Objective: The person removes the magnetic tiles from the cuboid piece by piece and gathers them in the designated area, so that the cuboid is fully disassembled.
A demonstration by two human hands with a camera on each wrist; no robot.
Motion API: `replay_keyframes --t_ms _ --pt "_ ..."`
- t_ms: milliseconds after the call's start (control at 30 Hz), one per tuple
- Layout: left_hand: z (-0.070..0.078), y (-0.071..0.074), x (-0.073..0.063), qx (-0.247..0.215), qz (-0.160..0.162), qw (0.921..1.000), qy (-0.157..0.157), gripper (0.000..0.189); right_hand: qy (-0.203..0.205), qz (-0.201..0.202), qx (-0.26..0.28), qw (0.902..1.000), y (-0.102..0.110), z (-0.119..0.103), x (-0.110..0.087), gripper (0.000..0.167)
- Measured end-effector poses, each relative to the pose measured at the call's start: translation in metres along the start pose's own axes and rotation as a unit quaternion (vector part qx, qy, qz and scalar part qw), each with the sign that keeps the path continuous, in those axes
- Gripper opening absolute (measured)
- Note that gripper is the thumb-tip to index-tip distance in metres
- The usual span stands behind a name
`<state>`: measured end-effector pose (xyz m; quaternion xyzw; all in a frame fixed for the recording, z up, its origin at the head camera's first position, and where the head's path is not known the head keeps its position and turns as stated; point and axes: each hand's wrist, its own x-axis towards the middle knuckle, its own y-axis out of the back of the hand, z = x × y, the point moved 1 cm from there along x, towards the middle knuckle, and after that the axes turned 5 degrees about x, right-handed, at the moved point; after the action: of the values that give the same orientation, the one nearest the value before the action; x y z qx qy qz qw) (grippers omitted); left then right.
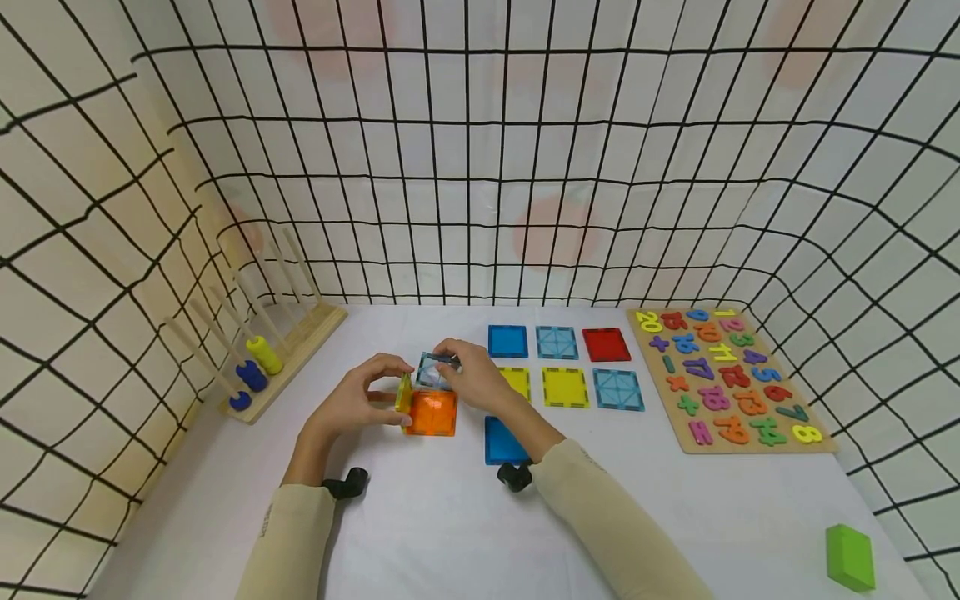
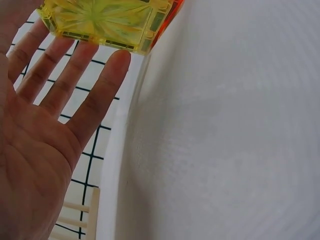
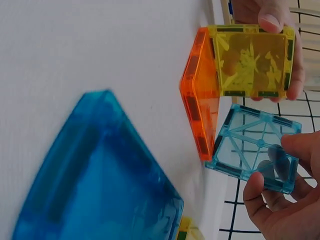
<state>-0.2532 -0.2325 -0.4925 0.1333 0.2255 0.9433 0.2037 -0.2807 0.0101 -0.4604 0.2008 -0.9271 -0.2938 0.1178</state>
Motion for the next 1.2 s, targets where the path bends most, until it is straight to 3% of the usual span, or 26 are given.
replay_keyframes --t_ms 200,433,733,833,1200 --pt "0.002 -0.001 0.001 -0.002 0.000 1.0000 0.001 0.072 -0.010 0.039 0.010 0.9991 0.014 0.005 -0.008 0.024" --pt "-0.003 -0.002 -0.001 -0.002 -0.001 1.0000 -0.002 0.075 -0.001 0.041 0.045 0.9982 0.027 0.011 -0.024 0.046" --pt "0.000 -0.002 -0.001 0.004 -0.005 1.0000 0.000 0.074 -0.004 0.083 0.062 0.9947 0.056 0.019 -0.057 0.034" --pt "0.001 -0.002 -0.002 0.004 -0.005 1.0000 0.001 0.074 -0.022 0.087 0.069 0.9936 0.066 0.021 -0.069 0.031" --pt "0.000 -0.002 0.000 0.001 -0.009 1.0000 -0.005 0.074 -0.070 0.091 0.123 0.9857 0.103 0.053 -0.113 0.039"
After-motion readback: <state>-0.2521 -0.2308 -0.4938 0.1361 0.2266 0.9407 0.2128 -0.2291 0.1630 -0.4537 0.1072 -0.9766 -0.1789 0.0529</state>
